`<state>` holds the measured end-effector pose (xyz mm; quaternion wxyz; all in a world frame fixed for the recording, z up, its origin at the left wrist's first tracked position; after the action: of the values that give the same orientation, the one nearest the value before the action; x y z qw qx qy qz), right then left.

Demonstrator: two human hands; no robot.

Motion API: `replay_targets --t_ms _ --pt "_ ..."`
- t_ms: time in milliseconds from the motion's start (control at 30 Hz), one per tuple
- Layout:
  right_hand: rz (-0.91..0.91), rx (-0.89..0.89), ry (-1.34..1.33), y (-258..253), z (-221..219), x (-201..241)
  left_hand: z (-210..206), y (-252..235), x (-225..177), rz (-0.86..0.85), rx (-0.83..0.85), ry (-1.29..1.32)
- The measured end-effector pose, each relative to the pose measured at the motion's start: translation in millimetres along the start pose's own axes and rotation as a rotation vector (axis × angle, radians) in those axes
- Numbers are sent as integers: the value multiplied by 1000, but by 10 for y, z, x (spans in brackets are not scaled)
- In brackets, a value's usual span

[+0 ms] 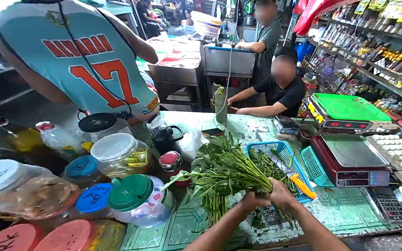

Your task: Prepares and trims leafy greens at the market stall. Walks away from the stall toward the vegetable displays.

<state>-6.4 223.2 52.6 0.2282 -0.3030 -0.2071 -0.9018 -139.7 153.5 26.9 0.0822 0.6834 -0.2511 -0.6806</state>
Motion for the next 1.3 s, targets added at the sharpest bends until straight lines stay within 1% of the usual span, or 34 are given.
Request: replay_targets --t_ms 33,67,100,133,167,200,233,300,400,467,533,567,633,667,700,733,800,833,867,900,933,1033,1067,1100,1133,1200,1300 --pt "-22 17 -1 5 21 -74 -90 72 19 -58 -48 -377" --pt "-33 33 8 10 52 -132 -217 192 -12 -209 -143 -726" --pt "-34 51 27 23 81 -166 -349 312 -69 -475 -304 -995" --pt "-25 78 56 51 94 -176 -450 380 -137 -739 -469 -1177" --pt "-6 109 87 94 87 -169 -515 381 -199 -892 -581 -1304" --pt "31 121 86 141 71 -161 -546 318 -253 -953 -620 -1404" --pt "73 98 47 192 60 -149 -557 212 -312 -965 -599 -1462" --pt "125 56 -46 271 48 -148 -552 31 -369 -1010 -559 -1450" --pt "197 66 -230 301 102 -111 -546 -54 -465 -1037 -583 -1457" --pt "232 107 -302 288 186 17 -492 -42 -599 -1002 -567 -1469" --pt "309 181 -416 250 328 223 -381 -12 -775 -906 -559 -1484" --pt "340 216 -506 241 417 338 -294 23 -872 -869 -558 -1468" --pt "392 253 -631 225 663 548 -77 170 -1118 -891 -610 -1399" --pt "465 252 -712 203 803 616 55 269 -1267 -893 -647 -1352" --pt "541 242 -816 148 920 644 200 391 -1430 -853 -676 -1295" --pt "580 207 -931 63 1003 651 369 516 -1594 -792 -726 -1230" --pt "587 48 -971 -196 1029 615 754 820 -1895 -639 -861 -1065" --pt "511 -48 -928 -355 904 567 942 996 -2012 -562 -923 -972" --pt "453 -78 -821 -508 659 519 1123 1165 -2097 -513 -990 -889" --pt "438 -27 -665 -628 303 480 1283 1326 -2157 -464 -1040 -795" --pt "451 72 -494 -700 -122 458 1425 1470 -2190 -432 -1078 -717" --pt "619 386 -3 -652 -1363 420 1710 1793 -2169 -431 -1140 -503" --pt "658 464 130 -579 -1661 393 1785 1858 -2125 -434 -1148 -432" --pt "676 498 226 -523 -1892 354 1857 1904 -2076 -442 -1141 -364" --pt "683 516 287 -480 -2041 328 1921 1936 -2034 -460 -1125 -306" --pt "686 564 410 -437 -2162 326 2026 1994 -1970 -500 -1085 -199" --pt "776 501 452 -459 -2111 283 2095 2031 -1919 -542 -1018 -93"
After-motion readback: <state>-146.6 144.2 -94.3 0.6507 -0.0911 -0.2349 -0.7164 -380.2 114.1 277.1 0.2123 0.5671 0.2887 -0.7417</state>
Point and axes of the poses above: each hand's wrist, its own y-axis away from the middle knuckle, its own z-axis out of the back of the hand, x = y × z, the point moved 5 cm from there along -y, towards the middle knuckle, and after that the axes turned 13 degrees about z, right-handed, at the moved point
